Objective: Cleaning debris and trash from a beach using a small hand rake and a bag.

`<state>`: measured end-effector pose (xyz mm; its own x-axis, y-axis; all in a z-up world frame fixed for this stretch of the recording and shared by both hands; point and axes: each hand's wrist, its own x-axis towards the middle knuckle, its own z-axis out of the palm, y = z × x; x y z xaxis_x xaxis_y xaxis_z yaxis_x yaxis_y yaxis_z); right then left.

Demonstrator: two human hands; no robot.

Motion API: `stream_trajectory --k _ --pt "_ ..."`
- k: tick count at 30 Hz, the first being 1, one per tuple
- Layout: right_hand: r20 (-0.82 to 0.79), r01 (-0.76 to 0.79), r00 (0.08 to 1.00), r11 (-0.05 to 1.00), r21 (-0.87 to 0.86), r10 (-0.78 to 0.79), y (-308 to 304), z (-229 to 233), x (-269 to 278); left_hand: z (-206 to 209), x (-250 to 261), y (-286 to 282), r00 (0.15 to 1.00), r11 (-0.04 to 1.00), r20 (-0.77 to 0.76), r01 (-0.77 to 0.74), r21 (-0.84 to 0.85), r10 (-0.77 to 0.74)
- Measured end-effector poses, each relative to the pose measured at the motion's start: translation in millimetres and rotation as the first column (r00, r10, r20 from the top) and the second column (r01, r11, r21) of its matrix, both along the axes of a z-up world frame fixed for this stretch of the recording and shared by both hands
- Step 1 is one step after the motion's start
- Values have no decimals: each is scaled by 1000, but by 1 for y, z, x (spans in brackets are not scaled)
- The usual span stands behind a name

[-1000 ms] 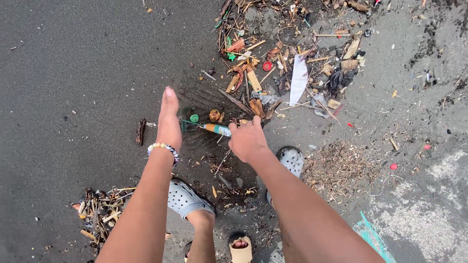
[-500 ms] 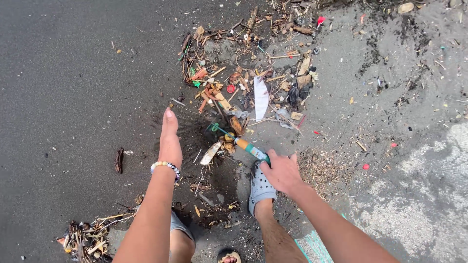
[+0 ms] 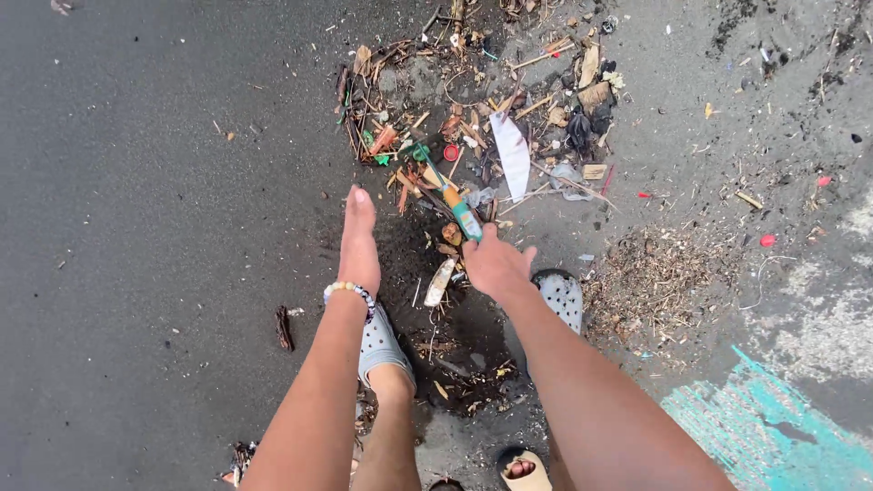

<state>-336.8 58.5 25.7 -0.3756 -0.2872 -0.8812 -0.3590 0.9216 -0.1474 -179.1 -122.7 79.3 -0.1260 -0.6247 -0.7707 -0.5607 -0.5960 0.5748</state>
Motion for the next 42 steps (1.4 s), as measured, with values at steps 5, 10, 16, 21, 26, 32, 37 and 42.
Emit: stream_trajectory --k 5,10,16,21,26,32,37,42 --pt "-15 -21 1000 991 133 23 69 24 17 3 -1 1 998 997 5 66 41 -66" --pt "-155 -84 984 996 7 84 125 42 23 -1 -11 9 996 994 4 89 63 -89" --pt "-254 -116 967 933 -340 27 83 44 32 -8 -23 28 995 992 3 98 83 -98" --pt "-213 -137 975 937 -323 69 0 10 33 -16 -33 31 994 993 -5 107 59 -106" --pt "-177 -211 968 960 -187 178 20 5 12 -21 -49 42 993 992 -35 112 52 -110" --pt "-146 -331 935 943 -33 323 117 15 -25 -45 -45 40 991 996 -104 85 21 -82" --pt "-214 -276 946 952 -133 244 136 47 -26 -48 -26 31 984 998 -166 59 13 -56" --pt "-233 -200 965 911 -360 119 86 44 27 -24 -19 4 994 999 -111 -11 34 15"
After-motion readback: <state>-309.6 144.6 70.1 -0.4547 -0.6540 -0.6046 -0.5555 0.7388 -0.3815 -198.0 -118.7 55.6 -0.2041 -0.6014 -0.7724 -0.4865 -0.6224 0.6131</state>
